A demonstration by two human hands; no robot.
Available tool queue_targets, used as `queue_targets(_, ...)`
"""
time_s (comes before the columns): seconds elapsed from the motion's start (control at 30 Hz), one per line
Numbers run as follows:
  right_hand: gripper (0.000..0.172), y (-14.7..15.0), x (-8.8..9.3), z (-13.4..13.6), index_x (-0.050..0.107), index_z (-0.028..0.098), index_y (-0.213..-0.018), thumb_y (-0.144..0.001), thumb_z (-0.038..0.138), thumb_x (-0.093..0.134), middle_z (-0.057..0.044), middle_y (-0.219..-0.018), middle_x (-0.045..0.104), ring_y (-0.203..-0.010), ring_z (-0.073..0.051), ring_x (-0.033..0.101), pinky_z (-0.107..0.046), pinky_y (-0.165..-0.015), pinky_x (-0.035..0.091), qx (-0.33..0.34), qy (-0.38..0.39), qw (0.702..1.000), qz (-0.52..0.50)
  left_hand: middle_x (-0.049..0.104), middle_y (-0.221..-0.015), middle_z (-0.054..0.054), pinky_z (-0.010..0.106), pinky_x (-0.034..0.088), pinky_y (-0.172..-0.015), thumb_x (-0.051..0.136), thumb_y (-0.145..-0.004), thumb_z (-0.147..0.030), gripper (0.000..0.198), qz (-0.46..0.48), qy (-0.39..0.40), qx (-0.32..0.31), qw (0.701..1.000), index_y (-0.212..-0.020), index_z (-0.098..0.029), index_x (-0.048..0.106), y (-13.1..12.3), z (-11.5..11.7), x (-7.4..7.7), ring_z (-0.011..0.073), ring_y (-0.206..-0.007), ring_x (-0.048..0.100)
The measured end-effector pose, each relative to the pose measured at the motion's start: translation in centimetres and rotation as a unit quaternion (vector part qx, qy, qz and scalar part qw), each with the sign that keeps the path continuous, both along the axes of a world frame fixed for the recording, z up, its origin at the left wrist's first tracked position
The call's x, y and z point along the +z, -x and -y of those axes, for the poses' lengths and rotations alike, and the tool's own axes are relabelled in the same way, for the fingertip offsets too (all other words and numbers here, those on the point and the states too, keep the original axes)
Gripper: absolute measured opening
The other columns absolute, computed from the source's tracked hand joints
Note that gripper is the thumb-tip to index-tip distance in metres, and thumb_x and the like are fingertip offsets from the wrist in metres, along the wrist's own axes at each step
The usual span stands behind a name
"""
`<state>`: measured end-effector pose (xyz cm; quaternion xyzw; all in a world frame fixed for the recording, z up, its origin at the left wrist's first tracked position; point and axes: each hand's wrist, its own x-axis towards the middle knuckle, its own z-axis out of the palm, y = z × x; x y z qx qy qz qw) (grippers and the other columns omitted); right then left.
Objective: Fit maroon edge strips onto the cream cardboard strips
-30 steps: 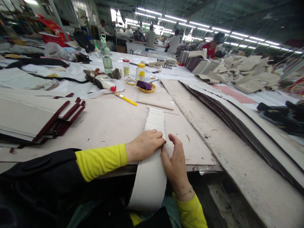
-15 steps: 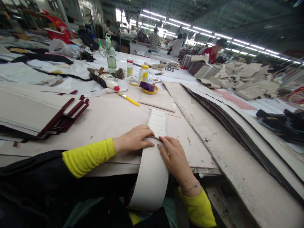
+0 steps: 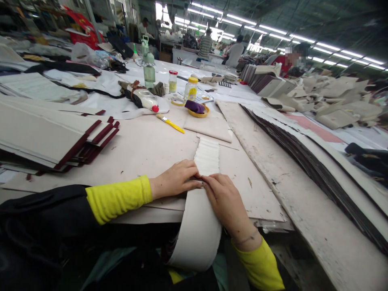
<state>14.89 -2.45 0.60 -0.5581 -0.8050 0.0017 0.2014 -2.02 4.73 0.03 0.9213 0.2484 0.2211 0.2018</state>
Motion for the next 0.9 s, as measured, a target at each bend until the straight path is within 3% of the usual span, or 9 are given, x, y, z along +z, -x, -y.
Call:
queue_targets(0.17,0.022,0.3,0.2,0.2,0.057,0.018,-0.100,-0.087,0.020,0.040,-0.009,-0.082,0.058,-0.081,-0.023,0.051,-0.037,-0.068,0.045,0.005,-0.030,0.997,0.075,0.053,-0.092,0.006,0.030,0.037,-0.083,0.042,-0.087,-0.040,0.029,-0.015,-0.016,-0.016,1.000,-0.091,-0.015,0.058,0.5,-0.3,-0.2,0.0172,-0.090,0.046)
queue_targets(0.33,0.023,0.6,0.5,0.7,0.056,0.017,-0.102,-0.088,0.027,0.040,-0.010,-0.084,0.058,-0.083,-0.024,0.051,-0.038,-0.069,0.045,0.003,-0.034,0.996,0.078,0.053,-0.103,0.008,0.029,0.036,-0.089,0.046,-0.086,-0.036,0.031,-0.006,0.006,-0.057,0.998,-0.110,-0.017,0.055,2.0,-0.9,-0.4,0.0168,-0.097,0.046)
queue_targets(0.43,0.023,1.0,0.4,0.9,0.054,0.018,-0.105,-0.087,0.026,0.042,-0.010,-0.088,0.058,-0.085,-0.024,0.050,-0.039,-0.072,0.045,-0.001,-0.033,0.997,0.073,0.053,-0.104,0.008,0.028,0.036,-0.090,0.046,-0.086,-0.036,0.033,0.004,0.005,-0.057,0.998,-0.111,-0.017,0.054,2.6,-1.1,-0.6,0.0167,-0.098,0.046)
queue_targets(0.73,0.027,1.5,0.5,0.8,0.054,0.019,-0.109,-0.086,0.027,0.043,-0.010,-0.091,0.059,-0.089,-0.025,0.051,-0.039,-0.073,0.046,0.013,-0.011,0.999,0.051,0.055,-0.106,0.012,0.034,0.036,-0.090,0.035,-0.090,-0.034,0.037,-0.063,-0.115,-0.066,0.989,-0.118,-0.015,0.050,3.0,-0.9,-1.3,0.0191,-0.097,0.047)
queue_targets(0.9,0.034,1.8,0.3,1.3,0.052,0.013,-0.114,-0.085,0.029,0.044,-0.013,-0.103,0.058,-0.095,-0.026,0.050,-0.041,-0.082,0.046,-0.001,-0.021,0.998,0.057,0.051,-0.114,0.010,0.032,0.035,-0.093,0.036,-0.090,-0.030,0.038,-0.052,-0.054,-0.052,0.996,-0.125,-0.017,0.044,3.7,0.2,-0.9,0.0179,-0.103,0.046)
